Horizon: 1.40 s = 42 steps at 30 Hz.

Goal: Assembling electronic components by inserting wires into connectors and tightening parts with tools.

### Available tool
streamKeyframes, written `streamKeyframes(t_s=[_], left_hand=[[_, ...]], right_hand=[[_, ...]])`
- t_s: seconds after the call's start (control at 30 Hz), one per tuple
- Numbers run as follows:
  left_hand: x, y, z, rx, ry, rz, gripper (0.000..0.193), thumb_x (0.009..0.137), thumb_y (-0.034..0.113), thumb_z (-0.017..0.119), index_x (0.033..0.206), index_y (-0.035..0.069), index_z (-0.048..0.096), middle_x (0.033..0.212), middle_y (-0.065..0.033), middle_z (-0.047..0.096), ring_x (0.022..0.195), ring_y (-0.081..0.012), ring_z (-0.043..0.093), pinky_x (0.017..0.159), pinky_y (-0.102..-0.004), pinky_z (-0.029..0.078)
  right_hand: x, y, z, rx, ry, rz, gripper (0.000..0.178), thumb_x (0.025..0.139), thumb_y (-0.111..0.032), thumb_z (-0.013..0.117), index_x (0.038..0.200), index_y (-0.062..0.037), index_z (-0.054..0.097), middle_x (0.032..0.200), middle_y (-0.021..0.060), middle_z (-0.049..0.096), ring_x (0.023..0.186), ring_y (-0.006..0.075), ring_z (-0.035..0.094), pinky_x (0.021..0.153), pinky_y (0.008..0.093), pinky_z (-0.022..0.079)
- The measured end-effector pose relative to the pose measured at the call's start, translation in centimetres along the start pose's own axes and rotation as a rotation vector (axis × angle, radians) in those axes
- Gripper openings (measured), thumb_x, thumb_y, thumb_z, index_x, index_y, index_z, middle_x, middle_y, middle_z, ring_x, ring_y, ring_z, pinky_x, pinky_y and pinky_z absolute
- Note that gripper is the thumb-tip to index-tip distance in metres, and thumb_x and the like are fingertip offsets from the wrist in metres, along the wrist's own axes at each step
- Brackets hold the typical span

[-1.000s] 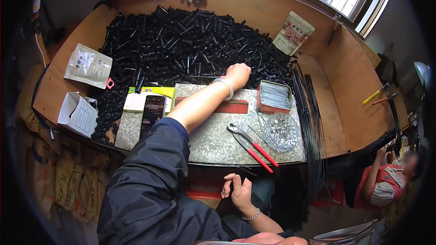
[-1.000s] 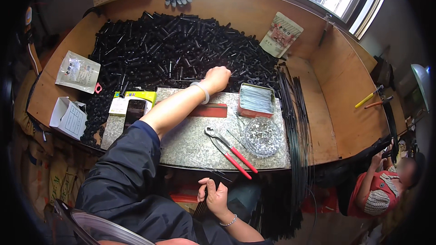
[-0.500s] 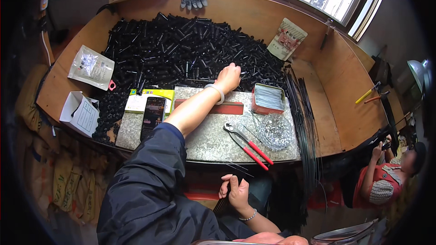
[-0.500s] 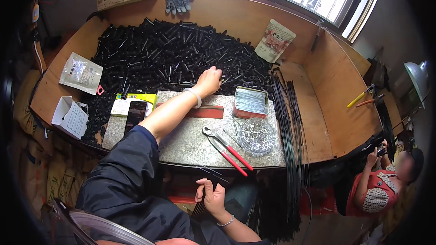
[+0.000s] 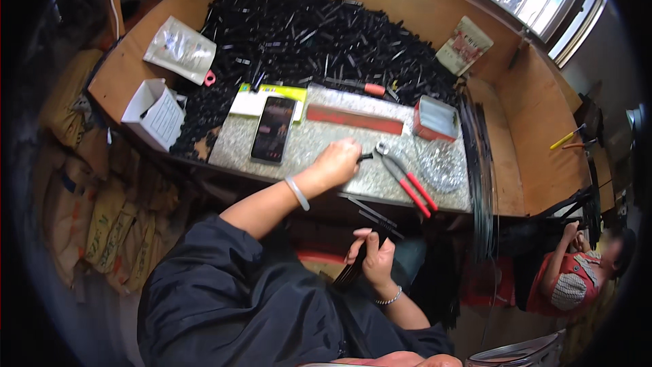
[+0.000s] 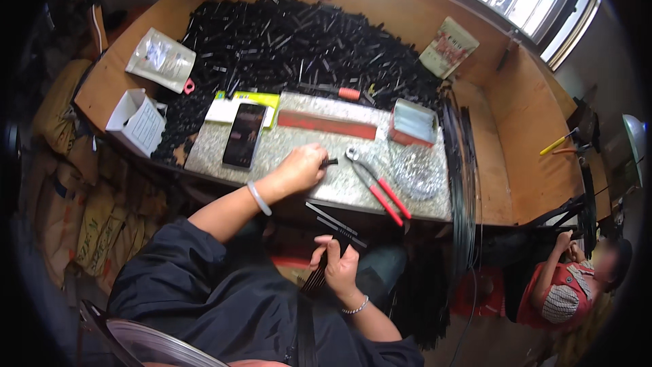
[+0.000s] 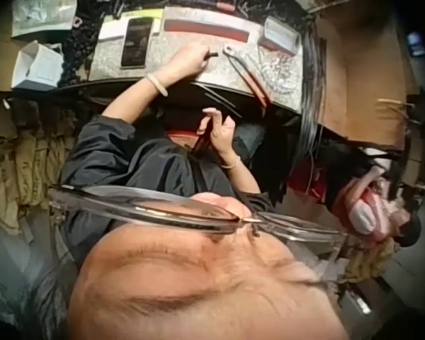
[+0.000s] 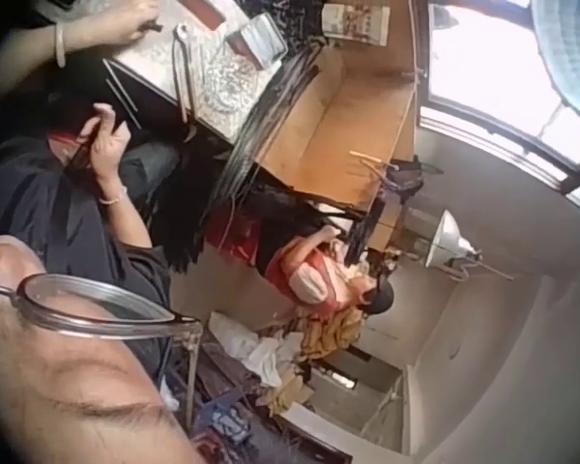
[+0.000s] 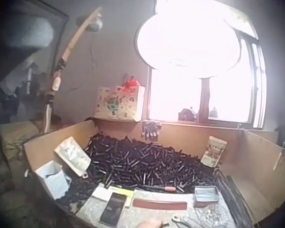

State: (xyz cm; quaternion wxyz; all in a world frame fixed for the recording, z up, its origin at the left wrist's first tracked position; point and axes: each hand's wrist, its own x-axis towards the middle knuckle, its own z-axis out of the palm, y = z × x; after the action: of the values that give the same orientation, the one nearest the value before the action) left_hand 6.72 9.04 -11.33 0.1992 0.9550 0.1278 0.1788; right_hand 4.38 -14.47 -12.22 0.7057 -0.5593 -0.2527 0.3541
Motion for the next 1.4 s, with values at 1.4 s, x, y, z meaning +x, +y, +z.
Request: streamKeyframes(t_s=[1.4], left_hand=[[-11.9, 3.0, -4.7, -1.841, -0.207, -0.514, 0.033, 0.091, 0.028, 0.059, 0.105, -0.002, 0.056, 0.090, -0.0089, 0.061, 0.070, -0.0069, 0.054, 0.055, -0.0161, 0.045]], right_hand=[[-1.3, 1.3, 2.5, -0.005, -0.085, 0.028, 0.033, 0.098, -0.035, 0.042, 0.096, -0.0030, 0.044, 0.062, 0.0085, 0.058, 0.048, 0.0109, 0.054, 0.048, 0.0211, 0.046]])
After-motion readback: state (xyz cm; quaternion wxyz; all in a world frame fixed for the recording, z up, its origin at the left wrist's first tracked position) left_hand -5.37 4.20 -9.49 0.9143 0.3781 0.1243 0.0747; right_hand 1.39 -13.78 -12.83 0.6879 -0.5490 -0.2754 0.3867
